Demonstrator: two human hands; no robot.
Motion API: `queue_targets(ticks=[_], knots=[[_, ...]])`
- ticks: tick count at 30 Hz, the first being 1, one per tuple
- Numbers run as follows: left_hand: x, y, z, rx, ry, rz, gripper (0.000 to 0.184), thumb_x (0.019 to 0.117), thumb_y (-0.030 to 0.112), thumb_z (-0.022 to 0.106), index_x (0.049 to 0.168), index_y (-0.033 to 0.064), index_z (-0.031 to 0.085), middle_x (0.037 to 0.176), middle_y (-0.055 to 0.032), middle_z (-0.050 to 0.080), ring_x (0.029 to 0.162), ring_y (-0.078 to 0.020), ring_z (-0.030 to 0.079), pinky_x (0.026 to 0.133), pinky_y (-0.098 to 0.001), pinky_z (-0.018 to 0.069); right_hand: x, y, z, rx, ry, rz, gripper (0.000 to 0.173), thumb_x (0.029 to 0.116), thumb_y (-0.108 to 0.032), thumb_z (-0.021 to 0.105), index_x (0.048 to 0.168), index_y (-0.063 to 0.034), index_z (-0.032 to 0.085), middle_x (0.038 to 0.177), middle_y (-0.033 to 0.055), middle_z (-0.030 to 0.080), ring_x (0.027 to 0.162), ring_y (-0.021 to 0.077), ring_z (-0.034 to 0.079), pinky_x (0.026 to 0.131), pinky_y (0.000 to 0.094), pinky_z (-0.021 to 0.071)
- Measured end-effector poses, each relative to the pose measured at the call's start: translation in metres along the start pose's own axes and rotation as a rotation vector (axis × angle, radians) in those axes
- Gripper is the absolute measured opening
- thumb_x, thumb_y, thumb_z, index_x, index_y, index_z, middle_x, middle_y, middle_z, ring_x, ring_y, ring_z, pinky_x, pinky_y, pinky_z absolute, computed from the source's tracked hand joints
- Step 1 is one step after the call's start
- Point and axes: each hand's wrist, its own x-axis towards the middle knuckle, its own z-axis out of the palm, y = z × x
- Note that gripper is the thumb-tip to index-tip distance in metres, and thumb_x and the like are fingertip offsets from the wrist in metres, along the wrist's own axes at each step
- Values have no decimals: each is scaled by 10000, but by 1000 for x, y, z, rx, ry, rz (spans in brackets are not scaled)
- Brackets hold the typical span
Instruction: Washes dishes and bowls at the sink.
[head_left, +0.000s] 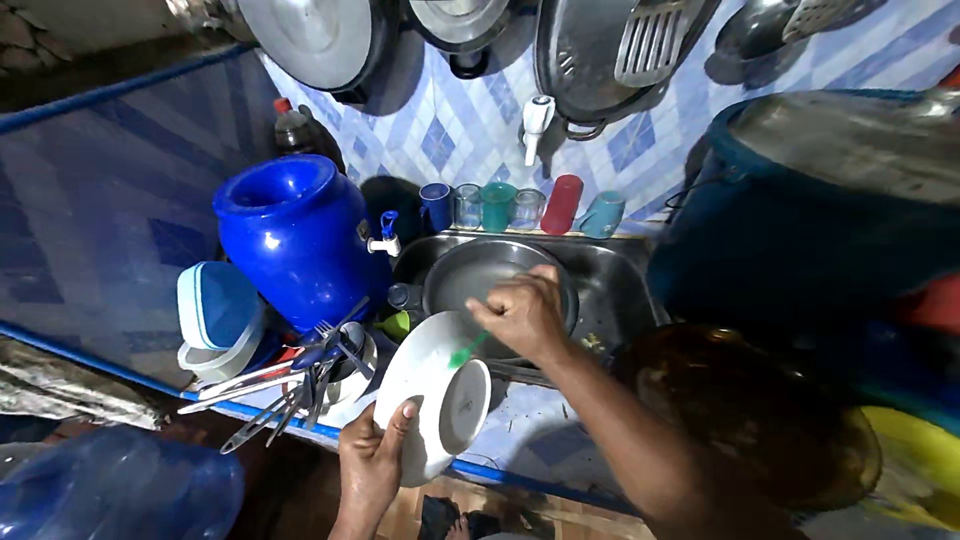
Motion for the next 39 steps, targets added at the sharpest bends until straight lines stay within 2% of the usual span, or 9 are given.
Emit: queue_targets(ticks=[4,8,13,17,22,27,31,36,39], knots=[[1,5,7,55,7,7,124,972,64,594,894,43,687,706,100,708,632,33,679,598,-158,586,-19,-39,8,35,31,-245,307,851,-185,638,553,-129,587,544,35,566,542,221,565,773,472,441],[-2,6,10,46,-13,57,116,967,68,610,893,38,695,726,112,712,659,48,680,621,-143,585,-9,1,-6,-59,89,-2,336,862,-106,626,540,-53,545,546,119,584,540,280,585,733,522,421],[-1,5,13,14,-51,101,119,968,85,628,900,33,711,749,98,728,675,33,692,634,-158,598,-23,-28,-2,27,7,-200,296,821,-161,639,538,-123,561,528,42,557,517,219,558,733,475,443],[-1,4,10,-1,-67,110,117,969,100,634,891,56,710,747,104,728,661,29,689,619,-160,595,-11,10,-12,-63,34,-23,334,847,-115,617,527,-63,539,529,107,579,511,259,568,725,507,420],[-1,4,11,-3,-106,147,126,980,131,643,910,61,721,772,102,737,688,29,696,642,-160,601,-18,-19,-4,-10,16,-190,332,832,-153,612,517,-114,517,520,60,559,508,228,558,711,461,427],[-2,5,10,10,-85,119,119,973,119,641,894,65,713,747,109,727,662,33,688,621,-159,595,-10,4,-10,-74,54,-70,343,841,-116,612,514,-75,515,527,100,582,506,253,567,711,496,410],[1,10,15,60,-68,104,109,958,88,635,892,37,704,723,105,714,648,50,676,608,-140,582,-17,-32,-7,-21,27,-254,304,830,-161,626,539,-117,548,527,49,550,514,226,559,724,467,441],[5,15,21,129,-38,45,106,950,100,644,870,51,694,669,118,686,597,60,656,561,-130,561,10,-14,-21,-202,91,-222,326,842,-112,602,528,-72,527,524,96,569,512,272,576,706,496,433],[6,17,23,109,-50,40,105,955,101,649,882,43,697,672,112,693,599,49,664,567,-139,573,-6,-47,-23,-101,-8,-420,257,834,-139,678,589,-101,611,569,52,584,562,233,603,750,482,482]])
